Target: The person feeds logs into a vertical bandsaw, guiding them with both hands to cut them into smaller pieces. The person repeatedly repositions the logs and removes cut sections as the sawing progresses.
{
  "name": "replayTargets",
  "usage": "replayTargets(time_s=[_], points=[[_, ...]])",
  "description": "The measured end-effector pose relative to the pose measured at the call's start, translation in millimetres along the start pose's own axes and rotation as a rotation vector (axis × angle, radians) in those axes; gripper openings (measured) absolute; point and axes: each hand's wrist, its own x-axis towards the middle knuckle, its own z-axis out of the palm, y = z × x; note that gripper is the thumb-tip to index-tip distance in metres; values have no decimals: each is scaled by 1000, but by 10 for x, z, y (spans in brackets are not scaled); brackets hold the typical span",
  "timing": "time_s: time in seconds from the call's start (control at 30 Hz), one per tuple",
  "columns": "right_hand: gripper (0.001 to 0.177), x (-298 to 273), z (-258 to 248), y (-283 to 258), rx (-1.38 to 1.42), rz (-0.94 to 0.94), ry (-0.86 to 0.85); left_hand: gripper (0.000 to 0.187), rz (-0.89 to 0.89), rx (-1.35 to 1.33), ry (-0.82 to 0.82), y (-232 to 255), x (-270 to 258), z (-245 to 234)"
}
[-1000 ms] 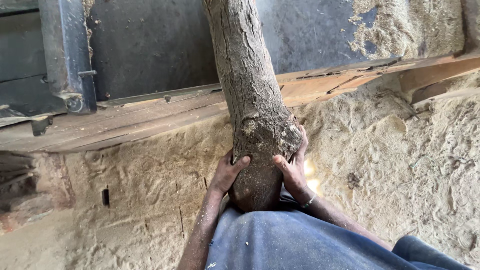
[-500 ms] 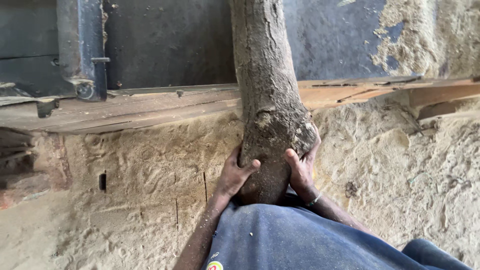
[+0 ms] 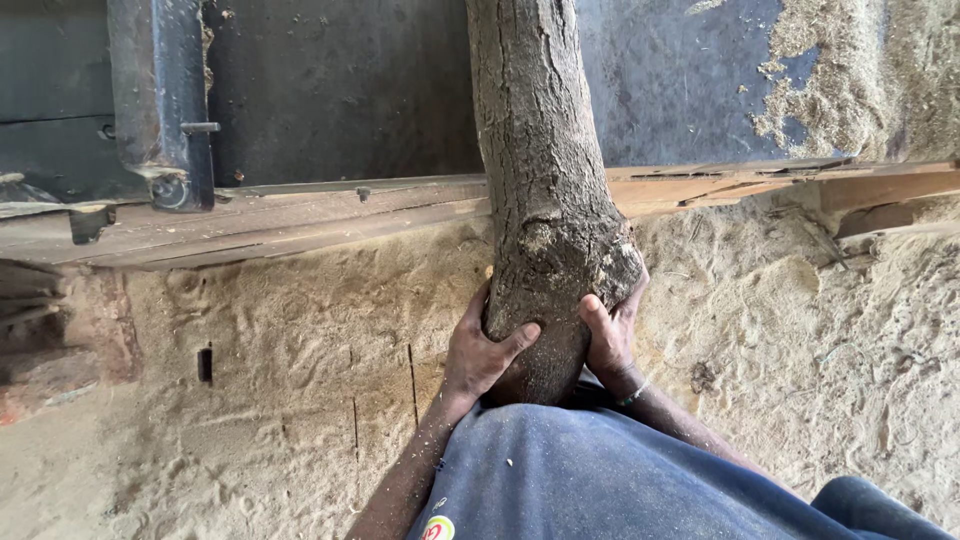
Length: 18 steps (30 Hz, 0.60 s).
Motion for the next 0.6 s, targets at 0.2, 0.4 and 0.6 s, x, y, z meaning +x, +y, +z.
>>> replayTargets(time_s=[0.2,0.4,0.6], points=[[102,116,49,-143,253,90,-13,120,-36,-87,1,143,109,6],[90,333,63,-107,-5,-55,21,115,51,2,-30,233,264,-4],[113,515,81,-167,192,124,2,111,104,30,7,346,389,-15]])
